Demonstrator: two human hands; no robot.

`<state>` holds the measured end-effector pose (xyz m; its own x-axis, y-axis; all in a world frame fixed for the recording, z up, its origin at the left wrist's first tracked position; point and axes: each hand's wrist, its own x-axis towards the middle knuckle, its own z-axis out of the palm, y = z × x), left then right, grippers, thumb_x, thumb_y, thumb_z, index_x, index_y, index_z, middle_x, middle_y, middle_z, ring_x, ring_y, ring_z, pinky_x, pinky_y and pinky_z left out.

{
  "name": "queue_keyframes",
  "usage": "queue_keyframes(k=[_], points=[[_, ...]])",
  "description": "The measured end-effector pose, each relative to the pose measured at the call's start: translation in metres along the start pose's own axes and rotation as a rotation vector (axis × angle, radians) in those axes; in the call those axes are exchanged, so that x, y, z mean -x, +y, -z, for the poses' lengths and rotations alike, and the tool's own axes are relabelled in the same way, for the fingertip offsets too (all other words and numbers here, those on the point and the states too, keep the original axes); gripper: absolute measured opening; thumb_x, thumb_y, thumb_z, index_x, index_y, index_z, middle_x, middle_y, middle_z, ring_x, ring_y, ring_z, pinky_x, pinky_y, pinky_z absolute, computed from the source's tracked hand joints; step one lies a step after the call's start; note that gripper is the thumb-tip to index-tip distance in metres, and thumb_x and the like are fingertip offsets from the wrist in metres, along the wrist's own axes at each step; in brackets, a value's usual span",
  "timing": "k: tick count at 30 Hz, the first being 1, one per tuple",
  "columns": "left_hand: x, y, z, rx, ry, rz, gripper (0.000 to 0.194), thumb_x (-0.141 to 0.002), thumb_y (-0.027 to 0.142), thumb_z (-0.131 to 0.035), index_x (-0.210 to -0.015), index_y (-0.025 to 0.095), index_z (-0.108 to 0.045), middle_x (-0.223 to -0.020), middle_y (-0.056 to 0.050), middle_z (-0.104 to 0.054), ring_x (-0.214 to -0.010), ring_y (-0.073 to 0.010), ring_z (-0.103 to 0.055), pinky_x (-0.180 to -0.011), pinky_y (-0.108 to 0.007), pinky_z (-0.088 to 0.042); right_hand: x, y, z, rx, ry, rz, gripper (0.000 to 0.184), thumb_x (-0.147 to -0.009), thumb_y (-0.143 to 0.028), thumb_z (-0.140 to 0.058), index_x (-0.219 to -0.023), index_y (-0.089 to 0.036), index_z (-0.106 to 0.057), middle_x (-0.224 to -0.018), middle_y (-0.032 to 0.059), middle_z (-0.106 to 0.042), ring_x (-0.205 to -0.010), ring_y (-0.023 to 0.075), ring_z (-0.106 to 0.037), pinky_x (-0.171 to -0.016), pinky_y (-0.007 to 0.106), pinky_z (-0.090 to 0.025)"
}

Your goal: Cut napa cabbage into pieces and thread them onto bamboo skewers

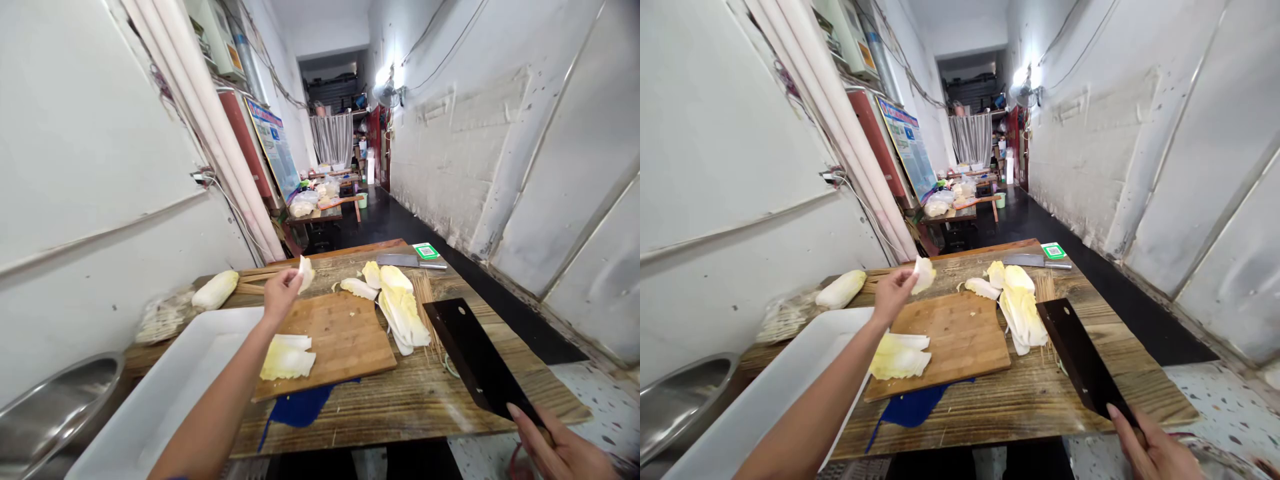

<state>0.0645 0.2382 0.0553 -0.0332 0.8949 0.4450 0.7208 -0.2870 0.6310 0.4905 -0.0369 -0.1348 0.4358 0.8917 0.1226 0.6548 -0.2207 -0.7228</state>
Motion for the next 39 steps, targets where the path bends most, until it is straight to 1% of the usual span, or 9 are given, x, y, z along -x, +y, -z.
queue_keyframes(k=[2, 5, 7, 9, 12, 18, 25, 32, 39], points=[[0.038, 0.009, -0.018, -0.264, 0.030, -0.199, 0.025, -0.088, 0.037, -0.052, -0.091, 0.016, -0.066, -0.092, -0.008, -0.069, -0.082, -0.0190, -0.061, -0.078, -0.031, -0.047, -0.002, -0.025, 0.005, -0.043, -0.041, -0.015, 0.058, -0.075, -0.073, -0.049, -0.092, -0.023, -0.071, -0.075, 0.0064, -0.074, -0.055, 0.0233, -0.067, -0.049, 0.028, -0.051], [0.100, 0.013, -0.064, -0.599, -0.245, -0.487, 0.029, -0.095, 0.022, -0.040, -0.079, 0.017, -0.064, -0.079, -0.010, -0.066, -0.080, -0.0215, -0.060, -0.075, -0.034, -0.047, -0.006, -0.063, 0.007, -0.053, -0.108, 0.014, 0.054, -0.078, -0.072, -0.045, -0.083, -0.023, -0.066, -0.057, 0.0024, -0.066, -0.051, 0.0204, -0.063, -0.048, 0.027, -0.048], [0.136, 0.008, -0.092, -0.649, -0.389, -0.600, 0.027, -0.095, 0.020, -0.040, -0.085, 0.016, -0.064, -0.080, -0.010, -0.065, -0.079, -0.0225, -0.060, -0.073, -0.036, -0.050, -0.009, -0.082, 0.003, -0.034, -0.132, 0.044, 0.050, -0.082, -0.068, -0.042, -0.083, -0.023, -0.063, -0.052, -0.0002, -0.061, -0.049, 0.0183, -0.059, -0.050, 0.026, -0.046], [0.163, -0.001, -0.107, -0.596, -0.378, -0.642, 0.024, -0.096, 0.022, -0.041, -0.100, 0.014, -0.063, -0.090, -0.012, -0.067, -0.086, -0.0233, -0.062, -0.077, -0.039, -0.052, -0.014, -0.094, -0.002, -0.014, -0.156, 0.092, 0.048, -0.085, -0.066, -0.041, -0.085, -0.022, -0.062, -0.051, -0.0018, -0.057, -0.047, 0.0169, -0.056, -0.049, 0.026, -0.044], [0.185, -0.018, -0.102, -0.482, -0.243, -0.732, 0.031, -0.096, 0.018, -0.040, -0.123, 0.016, -0.055, -0.114, -0.013, -0.065, -0.110, -0.0246, -0.059, -0.093, -0.044, -0.050, -0.028, -0.109, -0.005, 0.051, -0.238, 0.202, 0.044, -0.089, -0.061, -0.038, -0.081, -0.023, -0.059, -0.050, -0.0025, -0.055, -0.045, 0.0161, -0.054, -0.049, 0.026, -0.039], [0.181, -0.030, -0.077, -0.568, -0.115, -0.663, 0.033, -0.093, 0.014, -0.044, -0.124, 0.014, -0.056, -0.115, -0.014, -0.065, -0.109, -0.0273, -0.057, -0.091, -0.044, -0.051, -0.082, -0.164, -0.014, 0.282, -0.406, 0.528, 0.042, -0.098, -0.047, -0.030, -0.083, -0.021, -0.059, -0.065, 0.0033, -0.063, -0.060, 0.0178, -0.060, -0.055, 0.026, -0.033], [0.169, -0.037, -0.093, -0.530, -0.187, -0.620, 0.026, -0.093, 0.016, -0.045, -0.108, 0.017, -0.066, -0.104, -0.009, -0.068, -0.098, -0.0240, -0.060, -0.088, -0.041, -0.053, -0.107, -0.230, -0.042, 0.527, -0.522, 0.663, 0.034, -0.099, -0.043, -0.038, -0.091, -0.021, -0.063, -0.074, 0.0057, -0.069, -0.067, 0.0190, -0.063, -0.053, 0.026, -0.025], [0.167, -0.041, -0.097, -0.441, -0.245, -0.537, 0.028, -0.093, 0.016, -0.043, -0.109, 0.017, -0.067, -0.108, -0.010, -0.068, -0.103, -0.0239, -0.060, -0.093, -0.042, -0.052, -0.110, -0.237, -0.060, 0.572, -0.602, 0.698, 0.034, -0.098, -0.042, -0.038, -0.092, -0.021, -0.065, -0.079, 0.0072, -0.071, -0.072, 0.0204, -0.066, -0.055, 0.025, -0.030], [0.168, -0.042, -0.097, -0.399, -0.206, -0.551, 0.028, -0.090, 0.012, -0.046, -0.108, 0.014, -0.067, -0.106, -0.010, -0.069, -0.101, -0.0244, -0.061, -0.090, -0.040, -0.054, -0.113, -0.241, -0.067, 0.557, -0.617, 0.735, 0.033, -0.099, -0.039, -0.039, -0.095, -0.020, -0.066, -0.078, 0.0067, -0.071, -0.071, 0.0193, -0.066, -0.056, 0.024, -0.030]])
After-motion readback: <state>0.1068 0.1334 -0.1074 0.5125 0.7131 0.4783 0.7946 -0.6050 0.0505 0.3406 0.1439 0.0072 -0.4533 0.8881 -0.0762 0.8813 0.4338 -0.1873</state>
